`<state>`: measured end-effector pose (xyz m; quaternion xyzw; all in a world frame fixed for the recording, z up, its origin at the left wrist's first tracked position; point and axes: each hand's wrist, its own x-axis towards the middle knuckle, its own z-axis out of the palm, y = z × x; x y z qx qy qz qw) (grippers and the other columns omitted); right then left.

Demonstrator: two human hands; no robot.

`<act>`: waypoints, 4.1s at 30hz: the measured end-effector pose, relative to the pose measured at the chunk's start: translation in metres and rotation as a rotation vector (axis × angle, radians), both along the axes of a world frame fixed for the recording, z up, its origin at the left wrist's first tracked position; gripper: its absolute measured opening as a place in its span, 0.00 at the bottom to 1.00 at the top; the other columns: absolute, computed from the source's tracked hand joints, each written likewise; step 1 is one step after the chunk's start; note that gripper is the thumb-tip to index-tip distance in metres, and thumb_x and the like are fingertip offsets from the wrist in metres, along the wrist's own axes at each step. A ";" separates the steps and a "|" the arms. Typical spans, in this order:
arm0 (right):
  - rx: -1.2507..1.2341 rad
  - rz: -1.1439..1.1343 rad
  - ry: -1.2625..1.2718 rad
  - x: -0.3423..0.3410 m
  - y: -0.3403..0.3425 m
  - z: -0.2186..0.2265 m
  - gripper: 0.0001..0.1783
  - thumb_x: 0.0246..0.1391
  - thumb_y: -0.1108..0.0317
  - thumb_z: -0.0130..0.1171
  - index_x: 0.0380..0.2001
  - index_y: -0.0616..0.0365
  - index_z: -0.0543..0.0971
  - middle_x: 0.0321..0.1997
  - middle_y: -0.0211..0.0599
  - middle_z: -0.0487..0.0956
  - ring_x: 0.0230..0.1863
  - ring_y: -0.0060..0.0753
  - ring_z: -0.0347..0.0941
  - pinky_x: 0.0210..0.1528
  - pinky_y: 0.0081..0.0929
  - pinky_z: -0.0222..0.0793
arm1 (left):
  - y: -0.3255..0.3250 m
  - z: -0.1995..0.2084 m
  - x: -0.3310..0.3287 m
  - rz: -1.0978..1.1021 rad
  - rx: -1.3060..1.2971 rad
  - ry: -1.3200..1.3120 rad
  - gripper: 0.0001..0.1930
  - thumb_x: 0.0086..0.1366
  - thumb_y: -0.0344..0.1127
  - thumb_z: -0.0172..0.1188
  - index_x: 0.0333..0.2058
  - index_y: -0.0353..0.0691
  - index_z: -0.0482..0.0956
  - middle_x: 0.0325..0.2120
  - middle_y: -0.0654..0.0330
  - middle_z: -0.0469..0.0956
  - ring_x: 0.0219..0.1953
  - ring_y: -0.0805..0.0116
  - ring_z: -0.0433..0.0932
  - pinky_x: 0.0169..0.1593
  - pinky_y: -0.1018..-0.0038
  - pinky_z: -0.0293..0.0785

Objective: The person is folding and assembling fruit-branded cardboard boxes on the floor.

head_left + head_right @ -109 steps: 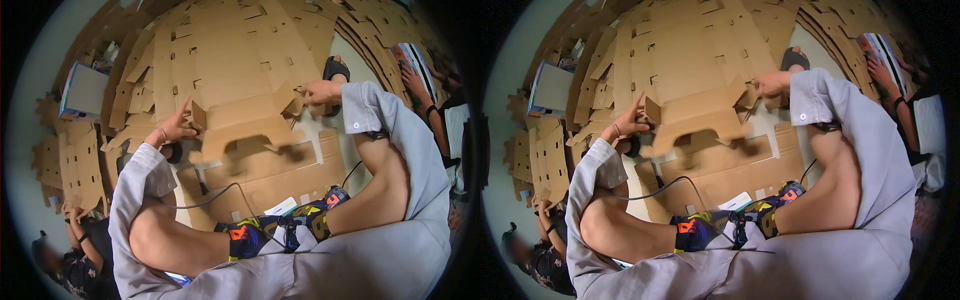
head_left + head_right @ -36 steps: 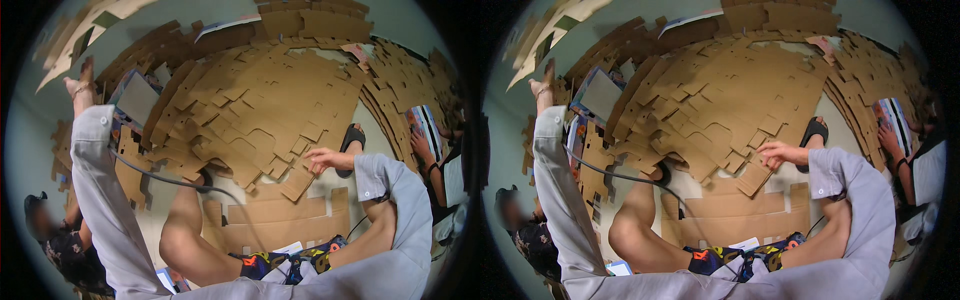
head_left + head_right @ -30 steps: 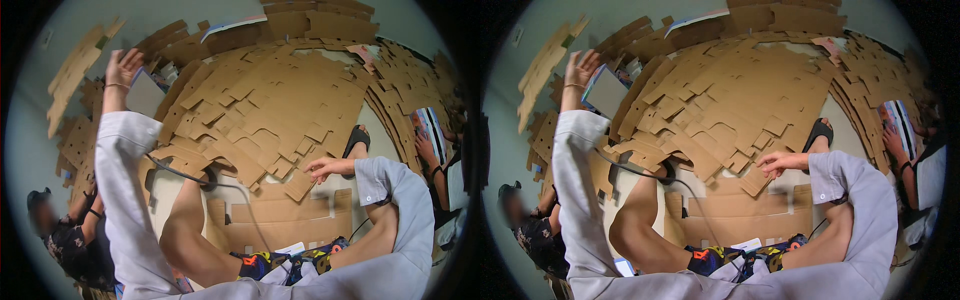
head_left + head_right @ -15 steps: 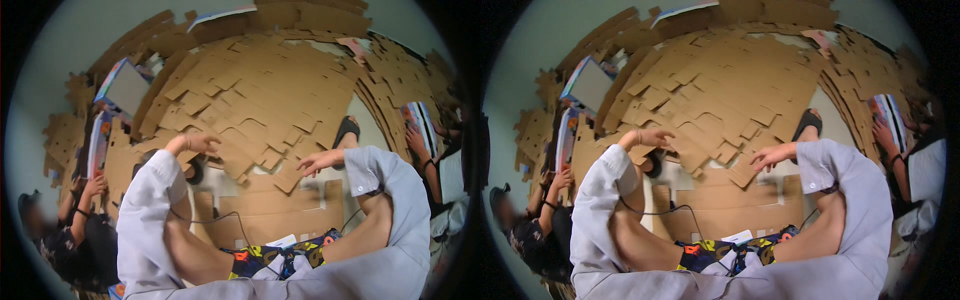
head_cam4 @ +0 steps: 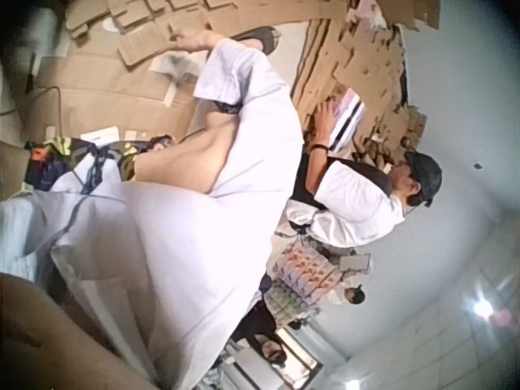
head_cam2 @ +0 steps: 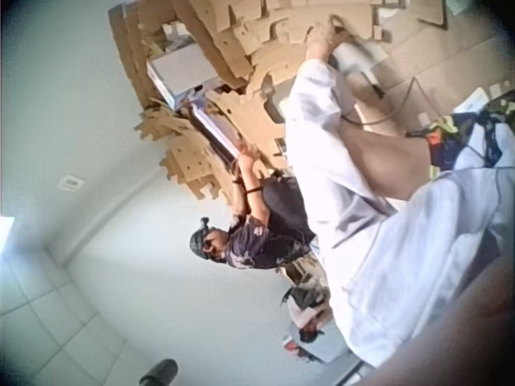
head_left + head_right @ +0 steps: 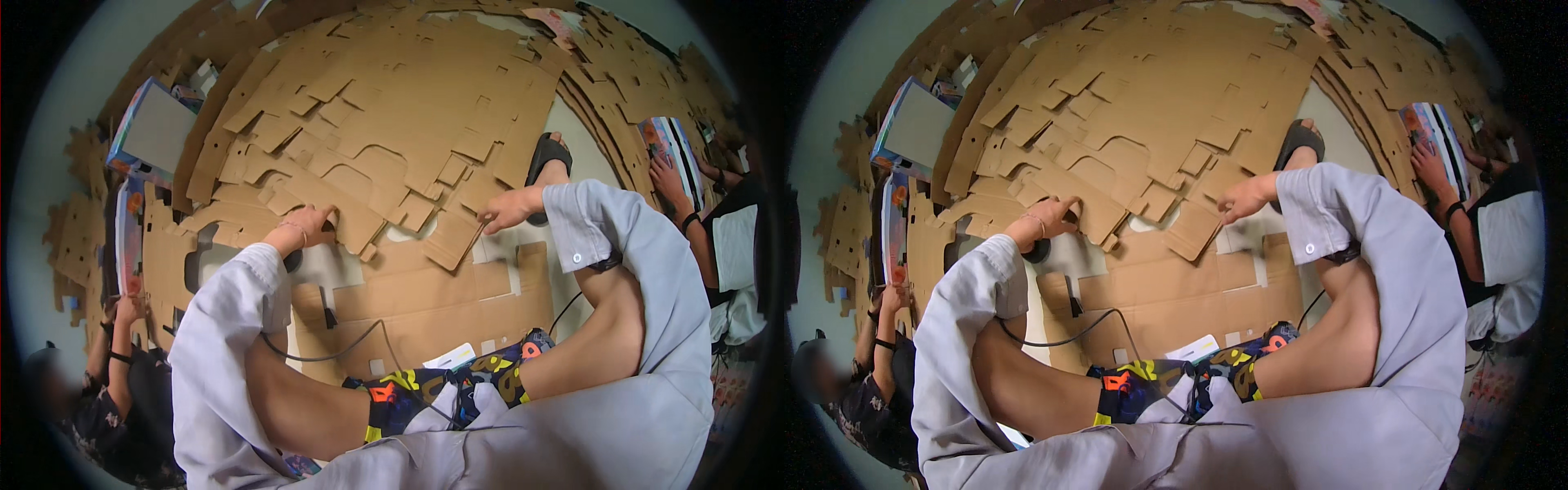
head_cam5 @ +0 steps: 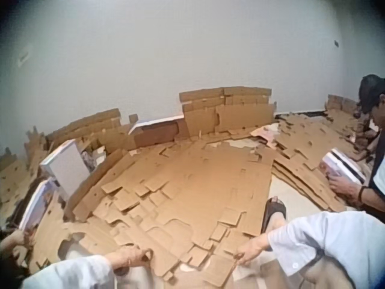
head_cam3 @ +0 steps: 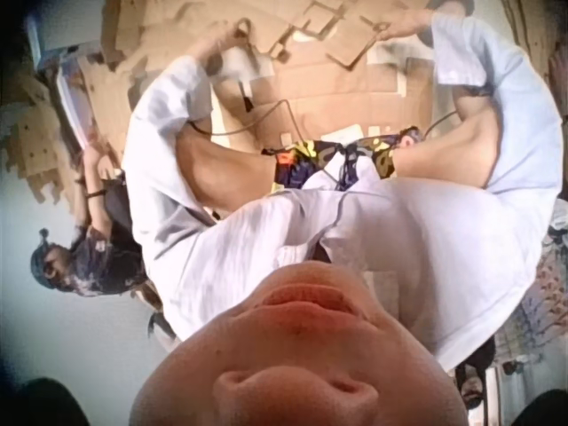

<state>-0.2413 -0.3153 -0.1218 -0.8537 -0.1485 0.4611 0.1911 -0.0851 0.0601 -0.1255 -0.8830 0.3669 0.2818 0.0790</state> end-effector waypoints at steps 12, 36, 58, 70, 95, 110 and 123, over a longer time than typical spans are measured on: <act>-0.115 0.028 -0.085 0.006 -0.005 0.017 0.31 0.51 0.49 0.51 0.52 0.58 0.66 0.46 0.50 0.75 0.48 0.48 0.69 0.49 0.37 0.64 | -0.001 0.005 0.006 0.013 0.001 0.028 0.30 0.52 0.50 0.58 0.54 0.50 0.64 0.43 0.44 0.70 0.47 0.48 0.70 0.50 0.63 0.67; -0.216 0.091 -0.056 0.001 -0.014 0.010 0.25 0.51 0.54 0.50 0.50 0.56 0.68 0.40 0.54 0.75 0.45 0.52 0.70 0.47 0.39 0.65 | -0.003 -0.001 0.017 0.009 0.050 -0.055 0.19 0.46 0.45 0.63 0.35 0.41 0.76 0.39 0.52 0.74 0.42 0.55 0.73 0.45 0.65 0.70; -0.155 0.020 -0.032 0.014 -0.013 -0.009 0.25 0.51 0.54 0.49 0.49 0.58 0.68 0.40 0.47 0.76 0.44 0.49 0.71 0.46 0.37 0.66 | -0.034 -0.027 0.029 -0.570 -0.244 -0.503 0.08 0.53 0.33 0.50 0.34 0.45 0.70 0.24 0.58 0.76 0.29 0.58 0.77 0.29 0.67 0.72; 0.080 -0.164 -0.545 0.014 0.005 0.015 0.22 0.47 0.62 0.48 0.45 0.62 0.70 0.31 0.50 0.76 0.36 0.49 0.72 0.40 0.37 0.68 | -0.067 0.002 -0.015 -0.780 -0.326 -0.395 0.10 0.51 0.42 0.57 0.25 0.42 0.70 0.18 0.59 0.73 0.21 0.60 0.76 0.21 0.68 0.70; 0.319 -0.851 0.308 0.021 0.080 -0.054 0.15 0.56 0.59 0.49 0.21 0.57 0.68 0.16 0.29 0.70 0.17 0.20 0.66 0.19 0.20 0.63 | -0.055 -0.020 -0.055 -0.665 -0.397 -0.229 0.42 0.36 0.39 0.67 0.54 0.53 0.60 0.50 0.53 0.62 0.51 0.55 0.63 0.54 0.61 0.58; 0.412 -0.275 0.162 -0.029 0.122 -0.016 0.19 0.56 0.58 0.45 0.23 0.65 0.71 0.21 0.41 0.74 0.24 0.36 0.71 0.29 0.33 0.67 | -0.055 -0.015 -0.057 -0.686 -0.418 -0.365 0.43 0.29 0.41 0.72 0.49 0.50 0.62 0.51 0.51 0.61 0.51 0.53 0.63 0.48 0.62 0.63; 0.412 -0.098 -0.273 -0.005 0.146 -0.009 0.22 0.57 0.54 0.44 0.28 0.67 0.72 0.31 0.58 0.74 0.37 0.58 0.70 0.40 0.45 0.65 | -0.049 -0.016 -0.036 -0.622 -0.502 -0.400 0.32 0.31 0.39 0.70 0.40 0.48 0.67 0.39 0.58 0.66 0.43 0.60 0.67 0.41 0.67 0.65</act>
